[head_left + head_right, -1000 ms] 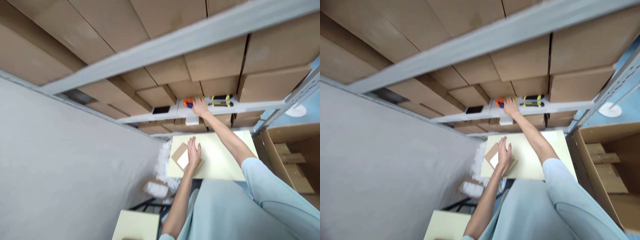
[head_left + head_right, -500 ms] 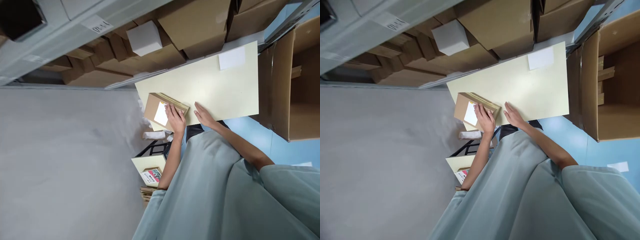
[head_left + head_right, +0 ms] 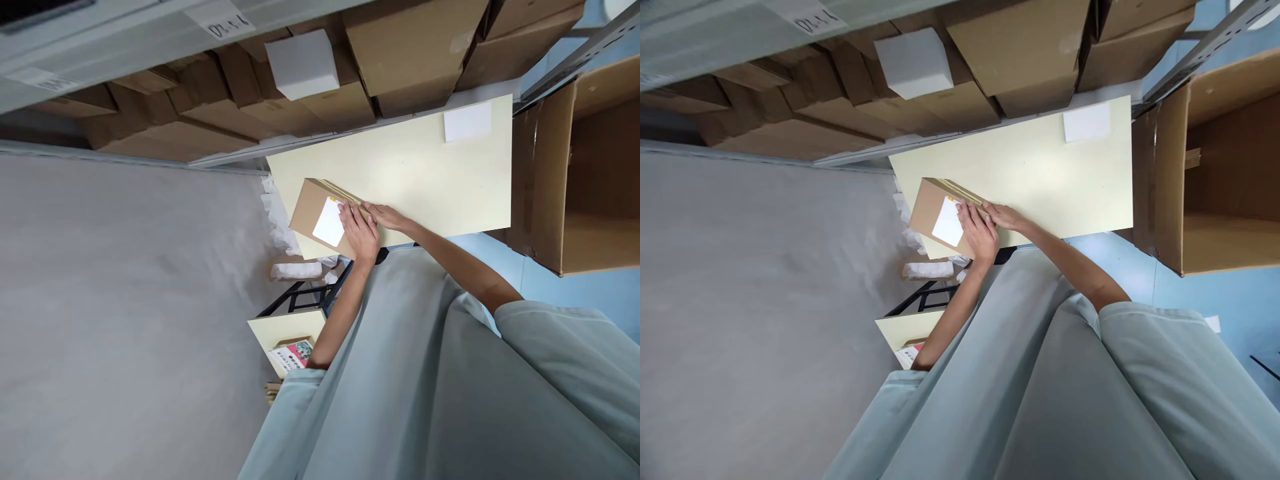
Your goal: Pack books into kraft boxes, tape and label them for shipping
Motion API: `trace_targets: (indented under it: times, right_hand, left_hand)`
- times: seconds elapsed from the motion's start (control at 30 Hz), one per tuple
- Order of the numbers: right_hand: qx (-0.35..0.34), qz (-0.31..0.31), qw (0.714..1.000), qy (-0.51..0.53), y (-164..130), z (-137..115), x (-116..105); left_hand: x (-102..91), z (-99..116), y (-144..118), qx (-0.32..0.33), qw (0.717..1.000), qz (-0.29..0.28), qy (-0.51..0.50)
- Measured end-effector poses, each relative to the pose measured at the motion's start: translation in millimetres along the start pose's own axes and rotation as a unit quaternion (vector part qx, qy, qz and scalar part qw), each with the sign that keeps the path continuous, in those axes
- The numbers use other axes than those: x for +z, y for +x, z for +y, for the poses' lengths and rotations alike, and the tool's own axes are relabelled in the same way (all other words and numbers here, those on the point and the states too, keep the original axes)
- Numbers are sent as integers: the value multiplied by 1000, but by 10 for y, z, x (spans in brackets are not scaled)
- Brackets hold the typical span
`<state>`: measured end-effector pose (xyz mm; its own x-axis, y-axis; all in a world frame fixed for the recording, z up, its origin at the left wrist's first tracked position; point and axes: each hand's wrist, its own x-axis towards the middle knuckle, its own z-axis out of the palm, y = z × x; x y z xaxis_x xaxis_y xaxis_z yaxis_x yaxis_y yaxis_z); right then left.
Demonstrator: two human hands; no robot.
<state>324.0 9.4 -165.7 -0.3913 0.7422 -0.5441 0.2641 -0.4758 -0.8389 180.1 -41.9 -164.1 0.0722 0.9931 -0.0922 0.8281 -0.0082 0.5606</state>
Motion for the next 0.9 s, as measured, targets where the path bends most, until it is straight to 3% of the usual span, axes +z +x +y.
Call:
trace_targets:
  times: [0.13, 0.23, 0.33, 0.4, 0.47, 0.57, 0.63, 0.7, 0.77, 0.9]
  right_hand:
    - [46, 46, 998, 21, -36, -90, 83]
    - [113, 167, 979, 29, -202, -177, 174]
    - [208, 272, 934, 107, -384, -272, 315]
    - [266, 273, 905, 187, -435, -340, 419]
    - [291, 250, 886, 260, -411, -420, 513]
    - [275, 232, 869, 340, -321, -565, 619]
    - [252, 251, 863, 359, -309, -666, 667]
    - [219, 283, 864, 355, -370, -750, 694]
    - [139, 313, 876, 339, -482, -804, 695]
    - [-10, 398, 888, 229, -667, -833, 618]
  left_hand:
    - [-88, 54, -34, -10, 999, -22, -23]
    - [-356, -24, 126, 24, 997, -43, -62]
    - [-757, -296, 629, 23, 997, -11, -68]
    - [-1023, -535, 1096, -23, 998, 15, -57]
    - [-1254, -746, 1535, -98, 992, -46, -58]
    - [-1526, -932, 1931, -154, 952, -253, -77]
    - [-1655, -981, 1989, -136, 940, -303, -72]
    - [-1736, -1006, 1937, -103, 951, -277, -90]
    - [-1758, -1026, 1837, -63, 956, -242, -155]
    - [-1613, -1019, 1596, 3, 949, -200, -244]
